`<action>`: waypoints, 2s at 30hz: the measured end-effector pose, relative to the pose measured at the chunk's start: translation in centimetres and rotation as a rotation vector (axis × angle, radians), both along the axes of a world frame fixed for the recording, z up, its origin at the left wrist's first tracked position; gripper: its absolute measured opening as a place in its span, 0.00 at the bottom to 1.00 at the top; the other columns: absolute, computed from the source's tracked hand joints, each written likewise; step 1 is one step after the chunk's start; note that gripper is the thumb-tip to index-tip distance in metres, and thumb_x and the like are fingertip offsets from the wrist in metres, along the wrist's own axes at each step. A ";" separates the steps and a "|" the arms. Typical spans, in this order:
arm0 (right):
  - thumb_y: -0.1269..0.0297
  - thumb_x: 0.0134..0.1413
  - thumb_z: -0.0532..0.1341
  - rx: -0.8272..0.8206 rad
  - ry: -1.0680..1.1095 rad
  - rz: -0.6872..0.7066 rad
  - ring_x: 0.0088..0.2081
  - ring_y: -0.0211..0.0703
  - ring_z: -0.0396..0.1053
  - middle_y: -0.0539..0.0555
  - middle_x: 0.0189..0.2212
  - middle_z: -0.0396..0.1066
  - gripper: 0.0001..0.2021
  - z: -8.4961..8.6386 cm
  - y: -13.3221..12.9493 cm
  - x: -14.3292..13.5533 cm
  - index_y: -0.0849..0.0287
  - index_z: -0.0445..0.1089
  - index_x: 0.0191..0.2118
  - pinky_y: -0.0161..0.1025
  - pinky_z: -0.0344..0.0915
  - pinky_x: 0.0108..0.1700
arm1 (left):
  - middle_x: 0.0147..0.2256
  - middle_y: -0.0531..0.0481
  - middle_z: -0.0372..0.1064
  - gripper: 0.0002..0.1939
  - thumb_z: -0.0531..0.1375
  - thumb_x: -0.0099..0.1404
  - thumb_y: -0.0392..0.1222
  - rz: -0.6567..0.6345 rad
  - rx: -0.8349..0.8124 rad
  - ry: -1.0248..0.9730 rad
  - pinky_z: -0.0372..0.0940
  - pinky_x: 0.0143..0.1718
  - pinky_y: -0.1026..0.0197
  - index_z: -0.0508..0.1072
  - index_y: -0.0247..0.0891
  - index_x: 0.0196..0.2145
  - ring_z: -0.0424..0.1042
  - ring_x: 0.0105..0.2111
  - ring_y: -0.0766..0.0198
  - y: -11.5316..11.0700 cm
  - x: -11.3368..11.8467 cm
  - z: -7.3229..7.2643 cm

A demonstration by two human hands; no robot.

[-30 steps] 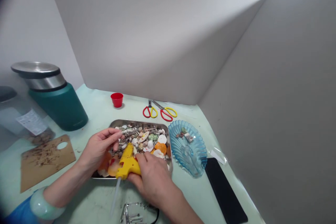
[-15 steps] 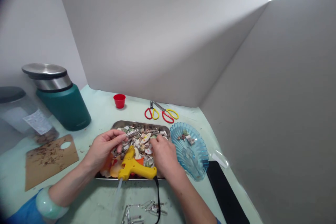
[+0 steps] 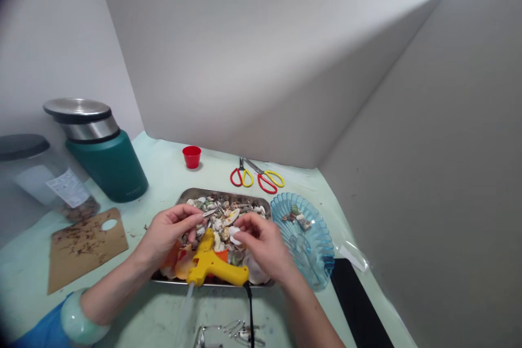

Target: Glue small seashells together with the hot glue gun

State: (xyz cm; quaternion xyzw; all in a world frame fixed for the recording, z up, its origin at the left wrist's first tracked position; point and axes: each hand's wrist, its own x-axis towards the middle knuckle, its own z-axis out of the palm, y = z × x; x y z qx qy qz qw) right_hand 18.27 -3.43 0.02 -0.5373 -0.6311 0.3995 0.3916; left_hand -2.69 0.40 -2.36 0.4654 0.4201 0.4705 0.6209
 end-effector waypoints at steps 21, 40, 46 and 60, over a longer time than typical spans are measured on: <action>0.68 0.41 0.67 -0.145 0.516 -0.057 0.24 0.32 0.62 0.46 0.24 0.68 0.10 -0.1 1.5 -3.8 0.59 0.71 0.34 0.30 0.58 0.25 | 0.13 0.57 0.66 0.08 0.66 0.53 0.42 0.004 -0.031 0.004 0.58 0.21 0.70 0.75 0.34 0.28 0.64 0.15 0.72 0.0 0.1 -0.2; 0.65 0.48 0.64 -0.024 0.341 -0.063 0.25 0.34 0.61 0.48 0.27 0.67 0.09 -0.5 1.0 -3.9 0.58 0.72 0.38 0.32 0.60 0.27 | 0.14 0.56 0.66 0.06 0.64 0.54 0.41 -0.017 0.028 0.104 0.59 0.23 0.67 0.76 0.35 0.28 0.63 0.16 0.70 -0.3 0.2 0.3; 0.64 0.53 0.62 0.072 0.195 -0.074 0.28 0.37 0.64 0.50 0.30 0.69 0.08 -0.7 0.7 -3.8 0.56 0.72 0.39 0.33 0.62 0.29 | 0.15 0.56 0.66 0.05 0.62 0.56 0.41 -0.019 0.112 0.130 0.61 0.23 0.66 0.76 0.36 0.30 0.65 0.17 0.69 -0.4 0.1 0.4; 0.70 0.57 0.58 0.295 0.005 -0.027 0.36 0.41 0.68 0.53 0.35 0.70 0.06 -0.4 0.3 -3.6 0.57 0.71 0.38 0.36 0.64 0.37 | 0.29 0.51 0.68 0.05 0.59 0.60 0.39 -0.042 0.349 0.219 0.64 0.24 0.66 0.73 0.36 0.29 0.67 0.19 0.71 -0.7 0.1 0.8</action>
